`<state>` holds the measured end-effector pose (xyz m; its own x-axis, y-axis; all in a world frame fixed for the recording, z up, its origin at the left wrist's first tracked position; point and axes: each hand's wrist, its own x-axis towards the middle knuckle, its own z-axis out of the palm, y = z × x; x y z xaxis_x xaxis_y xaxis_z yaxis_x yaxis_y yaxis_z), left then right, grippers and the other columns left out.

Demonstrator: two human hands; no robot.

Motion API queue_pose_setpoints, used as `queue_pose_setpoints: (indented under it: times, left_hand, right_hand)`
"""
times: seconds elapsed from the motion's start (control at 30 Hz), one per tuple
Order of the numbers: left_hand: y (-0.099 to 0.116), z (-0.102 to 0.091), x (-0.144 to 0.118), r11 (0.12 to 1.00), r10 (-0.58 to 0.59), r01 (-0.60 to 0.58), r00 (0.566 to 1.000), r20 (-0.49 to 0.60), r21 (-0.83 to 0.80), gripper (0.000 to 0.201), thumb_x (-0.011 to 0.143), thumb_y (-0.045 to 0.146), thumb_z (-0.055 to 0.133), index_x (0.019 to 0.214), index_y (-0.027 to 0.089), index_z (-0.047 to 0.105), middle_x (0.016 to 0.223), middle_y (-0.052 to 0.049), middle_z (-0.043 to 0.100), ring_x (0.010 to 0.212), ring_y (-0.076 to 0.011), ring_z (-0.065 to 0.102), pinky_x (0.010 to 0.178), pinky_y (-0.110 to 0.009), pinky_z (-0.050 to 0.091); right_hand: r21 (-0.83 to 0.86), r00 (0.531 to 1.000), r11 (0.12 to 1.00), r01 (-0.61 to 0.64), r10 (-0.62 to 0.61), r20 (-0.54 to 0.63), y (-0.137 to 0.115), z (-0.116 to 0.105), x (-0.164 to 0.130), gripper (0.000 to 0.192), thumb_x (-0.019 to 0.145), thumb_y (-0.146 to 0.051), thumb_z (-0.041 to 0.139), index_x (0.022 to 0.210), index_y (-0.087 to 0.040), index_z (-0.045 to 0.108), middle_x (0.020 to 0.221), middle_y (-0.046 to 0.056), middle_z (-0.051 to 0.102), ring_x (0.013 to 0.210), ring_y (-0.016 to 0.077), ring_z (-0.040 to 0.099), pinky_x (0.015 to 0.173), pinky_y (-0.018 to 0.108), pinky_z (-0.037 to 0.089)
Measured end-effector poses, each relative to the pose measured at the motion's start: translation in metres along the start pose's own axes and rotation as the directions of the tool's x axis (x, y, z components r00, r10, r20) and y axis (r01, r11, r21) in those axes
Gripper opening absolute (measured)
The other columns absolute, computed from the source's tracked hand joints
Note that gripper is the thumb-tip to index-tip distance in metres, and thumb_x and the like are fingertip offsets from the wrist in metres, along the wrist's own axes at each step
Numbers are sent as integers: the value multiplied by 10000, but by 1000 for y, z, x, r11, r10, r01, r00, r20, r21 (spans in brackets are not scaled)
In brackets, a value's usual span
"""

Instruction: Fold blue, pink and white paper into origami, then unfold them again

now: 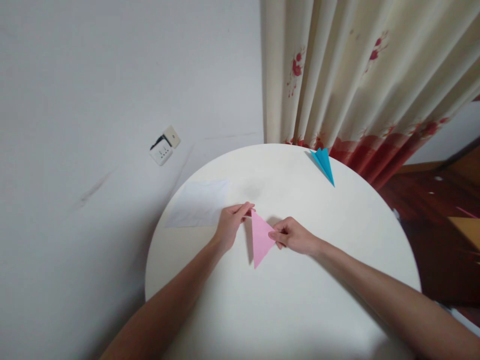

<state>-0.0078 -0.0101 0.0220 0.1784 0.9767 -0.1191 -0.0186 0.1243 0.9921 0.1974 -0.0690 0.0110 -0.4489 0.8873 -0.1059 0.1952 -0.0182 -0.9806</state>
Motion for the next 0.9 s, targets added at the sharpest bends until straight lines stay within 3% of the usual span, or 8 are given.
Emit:
queue_pose_setpoints:
  times: [0.1,0.2,0.27,0.37,0.67,0.9]
  left_hand:
    - [2,3,-3,998,-50,46,988,148,33,564,800,647,656,974,117,744,882,-102,719,784,-184,644,703,-284,478]
    - [0,7,-10,985,-103,59,956,275,162,595,784,696,635,757,107,708,697,-62,673,632,-159,591,607,-260,424]
    - [-2,9,-13,966,-117,40,949,293,257,595,783,697,630,637,120,654,588,-27,609,540,-127,518,528,-238,337]
    - [-4,8,-14,948,-139,35,941,309,318,568,782,670,644,609,129,640,540,-9,569,493,-111,461,490,-233,267]
    - [4,9,-14,950,-193,89,922,337,299,449,775,550,691,740,106,748,696,-95,722,546,-127,558,522,-234,368]
    - [1,8,-11,957,-186,92,922,339,276,421,778,527,704,744,109,742,680,-93,720,532,-114,562,522,-231,398]
  right_hand:
    - [7,997,1000,-4,5,-77,4,-1,2,515,885,-552,584,542,-168,556,462,-37,428,447,81,313,453,248,207]
    - [21,992,1000,-3,6,-125,5,-3,4,535,876,-590,573,541,-173,548,443,-52,382,435,79,286,449,251,184]
    - [39,987,999,2,4,-161,4,-4,5,540,864,-609,577,543,-175,547,440,-55,374,432,79,275,447,254,179]
    - [63,975,998,13,1,-221,3,-4,6,543,849,-621,582,541,-175,552,438,-58,363,431,78,262,447,255,169]
    - [46,937,997,57,-37,-347,11,-8,11,546,850,-622,563,535,-176,548,464,-42,408,458,87,297,465,258,193]
    - [58,878,997,49,-15,-479,15,-17,14,491,828,-557,593,520,-176,572,485,-11,507,465,101,369,486,263,258]
